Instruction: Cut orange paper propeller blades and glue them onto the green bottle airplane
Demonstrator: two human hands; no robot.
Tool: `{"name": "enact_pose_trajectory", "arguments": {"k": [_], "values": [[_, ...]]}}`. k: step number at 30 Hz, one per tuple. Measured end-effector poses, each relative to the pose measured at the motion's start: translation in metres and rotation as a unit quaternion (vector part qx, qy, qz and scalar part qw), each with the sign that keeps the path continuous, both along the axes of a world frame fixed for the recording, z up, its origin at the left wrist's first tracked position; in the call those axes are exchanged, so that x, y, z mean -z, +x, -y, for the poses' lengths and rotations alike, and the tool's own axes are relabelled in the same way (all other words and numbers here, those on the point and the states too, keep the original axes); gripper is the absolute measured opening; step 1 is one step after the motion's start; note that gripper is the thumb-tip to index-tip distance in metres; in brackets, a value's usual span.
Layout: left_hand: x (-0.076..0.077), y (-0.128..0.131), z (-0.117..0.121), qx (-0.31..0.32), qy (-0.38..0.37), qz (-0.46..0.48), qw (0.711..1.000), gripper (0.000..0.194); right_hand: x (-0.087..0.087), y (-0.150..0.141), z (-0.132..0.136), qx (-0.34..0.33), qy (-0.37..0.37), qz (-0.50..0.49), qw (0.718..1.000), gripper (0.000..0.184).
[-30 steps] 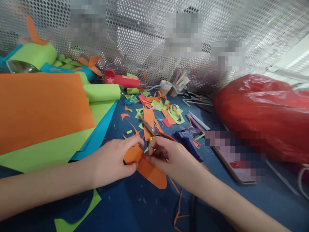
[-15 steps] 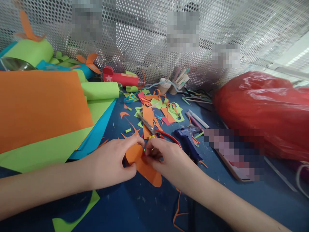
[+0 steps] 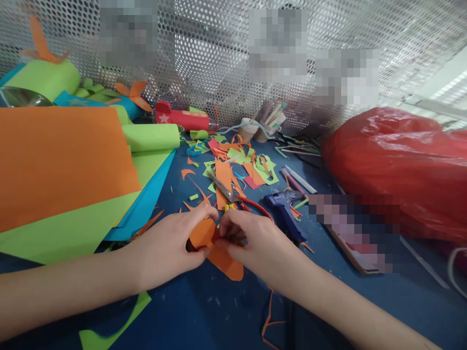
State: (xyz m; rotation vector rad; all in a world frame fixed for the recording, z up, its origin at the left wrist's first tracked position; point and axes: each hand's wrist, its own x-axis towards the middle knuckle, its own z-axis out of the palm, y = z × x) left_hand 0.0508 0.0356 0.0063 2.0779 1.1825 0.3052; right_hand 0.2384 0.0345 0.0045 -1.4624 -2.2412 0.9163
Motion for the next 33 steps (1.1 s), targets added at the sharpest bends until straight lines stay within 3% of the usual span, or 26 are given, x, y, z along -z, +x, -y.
{"name": "enact_pose_trajectory", "arguments": {"k": [11,16,24,33], "values": [[-0.001,-0.001,-0.002,-0.019,-0.014,-0.007,1.0,0.04,-0.008,-0.002,0.001,0.019,-0.003,0.029,0.999,0.024],[0.001,0.0,-0.003,-0.018,-0.017,-0.009,1.0,0.04,-0.009,-0.004,0.004,0.026,0.03,0.06,0.997,0.025],[0.001,0.0,-0.002,-0.018,-0.022,0.026,0.999,0.042,0.002,-0.005,0.008,-0.023,0.132,0.095,0.986,0.027],[0.004,-0.003,-0.008,-0.029,-0.03,0.008,0.999,0.044,0.001,-0.005,0.006,-0.006,0.094,0.077,0.993,0.031]]}}
